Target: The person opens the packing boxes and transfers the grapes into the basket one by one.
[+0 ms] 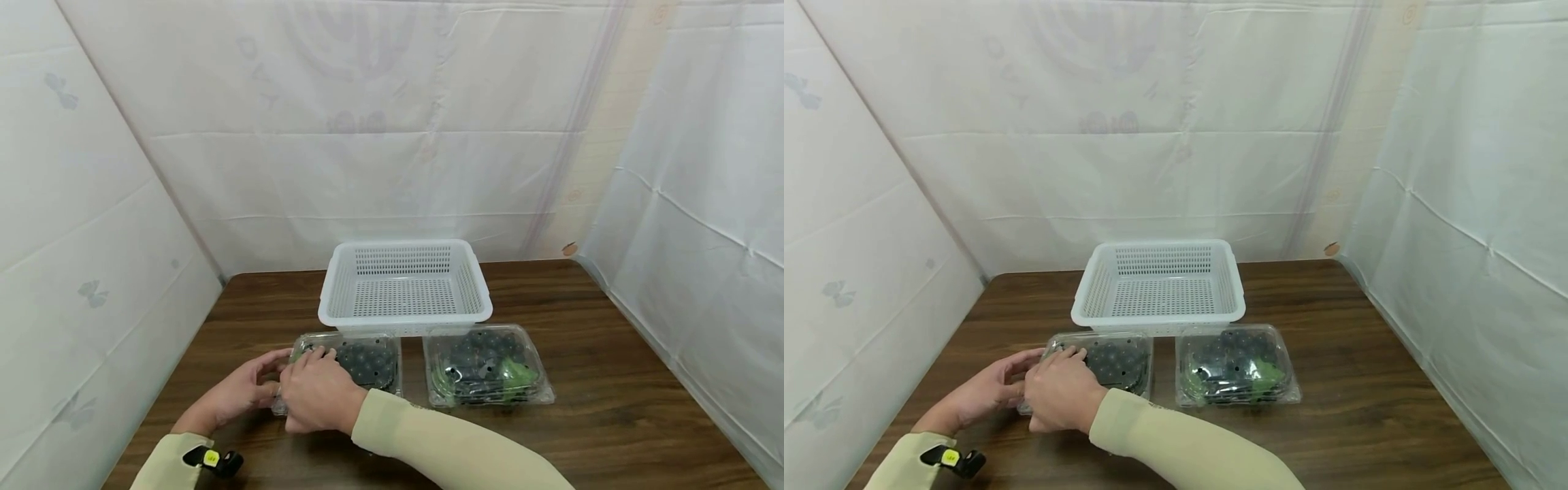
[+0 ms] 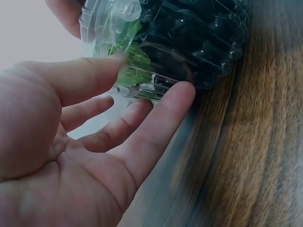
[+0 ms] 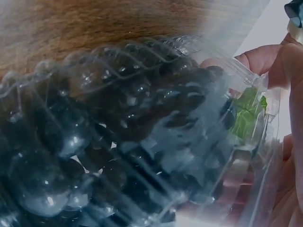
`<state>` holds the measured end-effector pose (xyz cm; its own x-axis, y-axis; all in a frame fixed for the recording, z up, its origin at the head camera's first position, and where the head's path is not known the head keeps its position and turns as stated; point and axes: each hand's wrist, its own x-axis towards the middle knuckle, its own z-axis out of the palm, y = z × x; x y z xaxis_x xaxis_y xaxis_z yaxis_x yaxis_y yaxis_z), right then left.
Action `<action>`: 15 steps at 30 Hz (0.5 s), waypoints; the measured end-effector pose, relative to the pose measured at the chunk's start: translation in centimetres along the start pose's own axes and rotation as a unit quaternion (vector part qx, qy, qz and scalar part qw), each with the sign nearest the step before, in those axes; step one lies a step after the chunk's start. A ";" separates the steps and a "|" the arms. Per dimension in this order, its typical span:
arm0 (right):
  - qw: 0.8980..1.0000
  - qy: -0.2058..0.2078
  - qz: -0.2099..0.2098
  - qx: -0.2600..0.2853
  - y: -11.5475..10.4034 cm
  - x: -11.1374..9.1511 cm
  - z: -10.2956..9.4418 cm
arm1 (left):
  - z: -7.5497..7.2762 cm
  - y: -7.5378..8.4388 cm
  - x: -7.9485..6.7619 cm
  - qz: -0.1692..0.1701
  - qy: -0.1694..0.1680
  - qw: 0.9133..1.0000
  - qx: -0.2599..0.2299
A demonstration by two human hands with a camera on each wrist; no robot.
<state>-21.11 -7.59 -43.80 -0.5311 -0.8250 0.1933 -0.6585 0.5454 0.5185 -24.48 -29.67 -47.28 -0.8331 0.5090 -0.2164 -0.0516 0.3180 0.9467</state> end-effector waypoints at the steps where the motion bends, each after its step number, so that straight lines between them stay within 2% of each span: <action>1: 1.000 0.000 -0.001 -0.001 0.0 0.0 0.0 | 0.0 0.0 0.0 0.000 0.000 1.000 0.001; 15: 1.000 -0.018 -0.011 0.002 0.0 0.1 0.2 | 0.2 0.0 0.0 0.001 0.005 1.000 0.004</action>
<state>-21.27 -7.65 -43.92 -0.5356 -0.8306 0.1526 -0.6717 0.5286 0.5191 -24.39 -29.52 -47.30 -0.8391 0.5013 -0.2114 -0.0445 0.3240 0.9450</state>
